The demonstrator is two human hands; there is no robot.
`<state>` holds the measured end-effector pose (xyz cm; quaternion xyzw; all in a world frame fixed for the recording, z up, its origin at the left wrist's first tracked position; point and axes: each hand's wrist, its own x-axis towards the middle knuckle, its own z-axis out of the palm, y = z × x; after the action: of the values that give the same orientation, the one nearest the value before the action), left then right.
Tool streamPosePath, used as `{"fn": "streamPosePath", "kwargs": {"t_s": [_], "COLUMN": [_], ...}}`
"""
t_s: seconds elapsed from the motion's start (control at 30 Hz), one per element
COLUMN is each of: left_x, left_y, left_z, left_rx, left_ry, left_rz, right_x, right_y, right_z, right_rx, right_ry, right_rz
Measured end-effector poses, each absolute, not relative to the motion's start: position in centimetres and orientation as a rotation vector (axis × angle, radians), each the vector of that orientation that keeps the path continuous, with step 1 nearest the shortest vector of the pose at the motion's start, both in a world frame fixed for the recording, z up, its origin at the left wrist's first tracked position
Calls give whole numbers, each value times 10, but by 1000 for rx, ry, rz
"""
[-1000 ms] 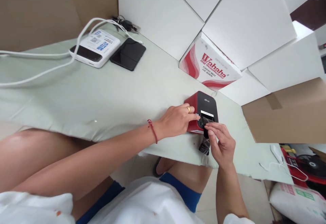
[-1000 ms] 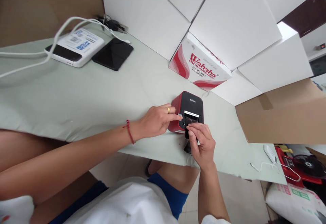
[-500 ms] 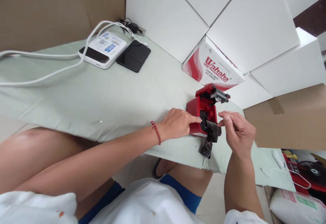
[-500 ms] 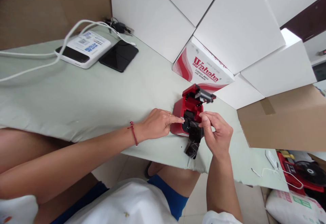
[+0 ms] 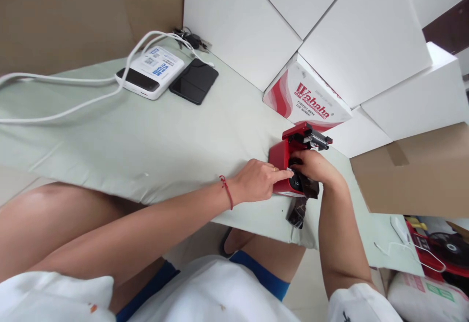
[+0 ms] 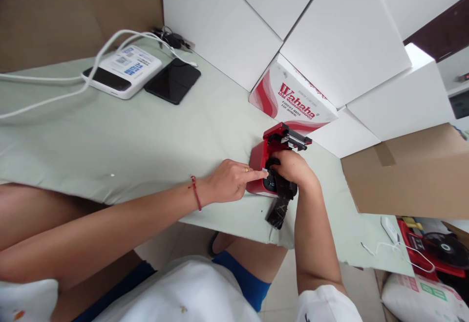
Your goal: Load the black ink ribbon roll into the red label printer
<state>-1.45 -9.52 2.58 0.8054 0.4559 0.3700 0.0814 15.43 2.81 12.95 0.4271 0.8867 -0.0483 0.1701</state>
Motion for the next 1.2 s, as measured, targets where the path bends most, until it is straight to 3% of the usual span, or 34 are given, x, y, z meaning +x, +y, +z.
{"fn": "streamPosePath", "kwargs": {"t_s": [0.2, 0.37, 0.67, 0.83, 0.93, 1.03, 1.2], "left_x": [-16, -15, -8, -2, -1, -2, -11], "left_y": [-97, -96, -104, -110, -110, -110, -107], "left_z": [24, 22, 26, 30, 31, 31, 32], "left_rx": [2504, 2488, 2608, 2742, 2696, 2564, 2529], "left_ry": [1336, 1354, 1227, 1122, 1300, 1449, 1423], "left_rz": [1125, 1284, 1614, 1573, 1406, 1259, 1203], "right_x": [196, 272, 313, 282, 267, 262, 266], "right_y": [-11, -31, -13, -25, -27, -31, -45], "right_z": [163, 195, 106, 79, 78, 99, 181], "right_rx": [1670, 1943, 1928, 1732, 1695, 1600, 1281], "right_ry": [2685, 2499, 2330, 2622, 2613, 2543, 2466], "right_rz": [-260, -317, -182, -465, -533, -642, -989]}}
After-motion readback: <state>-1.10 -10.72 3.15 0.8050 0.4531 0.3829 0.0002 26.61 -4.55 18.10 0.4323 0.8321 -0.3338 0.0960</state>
